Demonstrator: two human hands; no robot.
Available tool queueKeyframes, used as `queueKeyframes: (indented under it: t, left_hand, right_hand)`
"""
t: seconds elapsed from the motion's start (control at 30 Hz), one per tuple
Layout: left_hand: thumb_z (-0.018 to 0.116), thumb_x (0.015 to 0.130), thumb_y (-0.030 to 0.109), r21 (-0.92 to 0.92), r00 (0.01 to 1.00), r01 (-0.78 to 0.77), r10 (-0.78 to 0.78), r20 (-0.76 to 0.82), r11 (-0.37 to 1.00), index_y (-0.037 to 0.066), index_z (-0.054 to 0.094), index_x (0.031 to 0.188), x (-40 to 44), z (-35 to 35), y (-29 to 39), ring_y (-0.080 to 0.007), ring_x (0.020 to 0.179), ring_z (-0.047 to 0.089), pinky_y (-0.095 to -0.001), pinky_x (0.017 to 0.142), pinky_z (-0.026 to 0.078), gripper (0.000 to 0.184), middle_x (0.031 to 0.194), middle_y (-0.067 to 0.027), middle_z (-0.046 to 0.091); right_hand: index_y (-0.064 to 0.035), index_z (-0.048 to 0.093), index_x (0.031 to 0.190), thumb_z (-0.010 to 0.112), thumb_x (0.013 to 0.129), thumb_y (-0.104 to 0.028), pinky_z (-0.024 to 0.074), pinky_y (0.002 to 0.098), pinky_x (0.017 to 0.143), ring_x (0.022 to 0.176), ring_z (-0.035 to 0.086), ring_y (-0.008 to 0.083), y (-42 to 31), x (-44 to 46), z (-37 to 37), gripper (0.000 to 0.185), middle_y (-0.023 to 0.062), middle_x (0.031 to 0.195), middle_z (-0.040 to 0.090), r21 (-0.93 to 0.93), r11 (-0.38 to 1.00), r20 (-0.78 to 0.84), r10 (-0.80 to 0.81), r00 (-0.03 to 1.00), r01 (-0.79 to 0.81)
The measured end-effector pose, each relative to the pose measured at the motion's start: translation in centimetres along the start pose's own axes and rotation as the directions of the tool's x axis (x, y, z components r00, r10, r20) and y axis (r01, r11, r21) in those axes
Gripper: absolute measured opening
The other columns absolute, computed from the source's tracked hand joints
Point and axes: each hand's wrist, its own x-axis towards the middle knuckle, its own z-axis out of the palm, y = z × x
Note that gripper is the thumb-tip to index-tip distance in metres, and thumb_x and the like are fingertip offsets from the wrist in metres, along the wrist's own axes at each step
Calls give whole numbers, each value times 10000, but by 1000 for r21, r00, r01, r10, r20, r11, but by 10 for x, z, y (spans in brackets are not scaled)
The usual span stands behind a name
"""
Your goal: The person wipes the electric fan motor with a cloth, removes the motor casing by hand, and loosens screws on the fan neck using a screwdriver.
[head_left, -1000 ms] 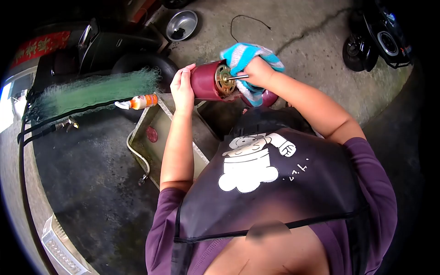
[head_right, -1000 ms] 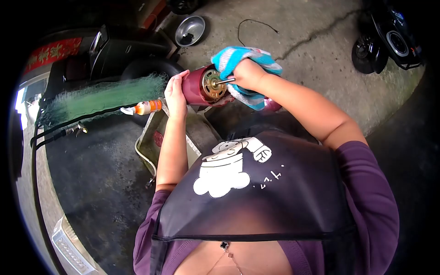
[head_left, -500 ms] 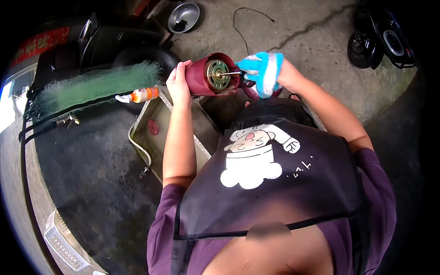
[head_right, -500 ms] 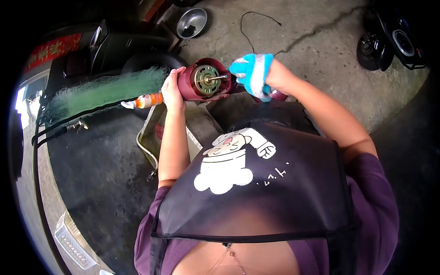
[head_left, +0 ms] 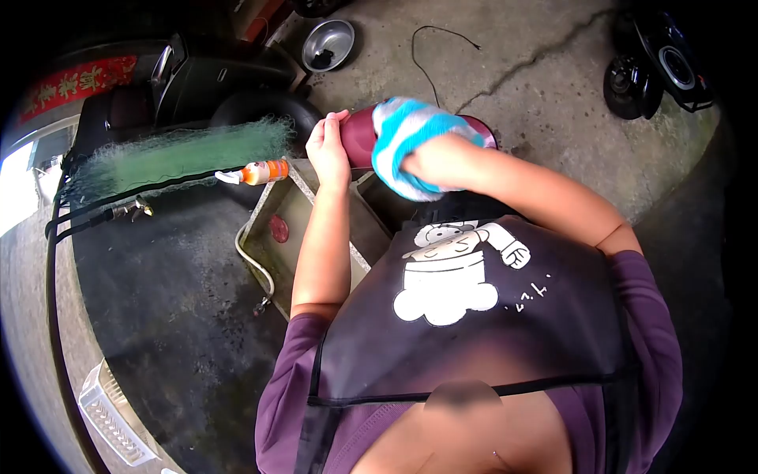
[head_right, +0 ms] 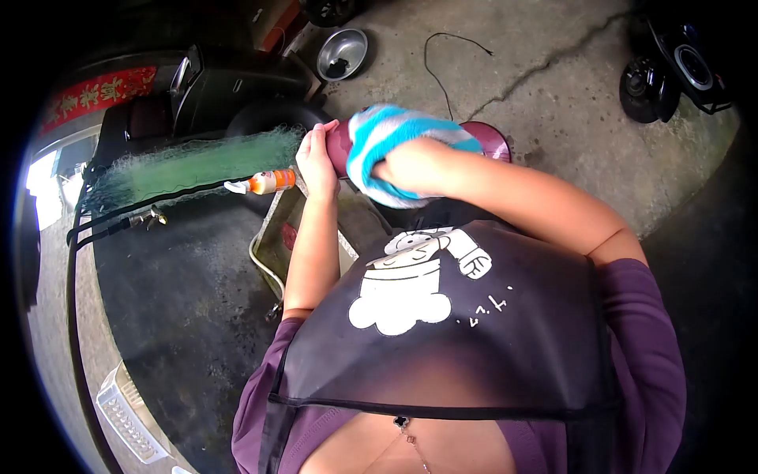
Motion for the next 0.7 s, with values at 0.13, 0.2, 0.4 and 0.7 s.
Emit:
queueKeyframes:
  t: [0.13, 0.2, 0.4, 0.7]
  left_hand:
    - [560, 1035, 223, -46, 999, 53, -53, 1, 998, -43, 721, 1015, 2, 0, -1, -104, 821, 617, -238, 790, 495, 311, 941, -60, 714]
    - [565, 1034, 232, -44, 997, 74, -74, 14, 996, -45, 723, 1007, 3, -2, 2, -101, 802, 620, -229, 770, 495, 320, 921, -60, 716]
    - [566, 1032, 233, -67, 996, 87, -87, 8, 994, -38, 725, 1003, 4, 0, 4, -100, 783, 617, -229, 742, 496, 315, 915, -56, 714]
    - [573, 1029, 234, -36, 1000, 28, -28, -5, 999, -42, 723, 1018, 6, 3, 2, -98, 785, 608, -236, 747, 492, 314, 909, -50, 707]
  right_hand:
    - [-57, 676, 774, 626, 760, -181, 517, 425, 507, 666, 687, 309, -13, 0, -4, 134, 143, 745, 672, -334, 937, 152, -58, 987, 106]
    - [-78, 685, 736, 650, 679, -182, 460, 417, 412, 582, 676, 283, -23, 0, -19, 124, 132, 685, 664, -421, 885, 224, -113, 968, 200]
    - [-116, 672, 610, 677, 576, -215, 298, 378, 368, 526, 586, 249, -5, -14, -10, 105, 100, 607, 566, -566, 760, 292, -178, 940, 320]
    - [-131, 619, 612, 664, 642, -203, 402, 451, 439, 667, 657, 299, -6, -18, 14, 90, 135, 669, 611, -339, 933, 116, 172, 978, -124]
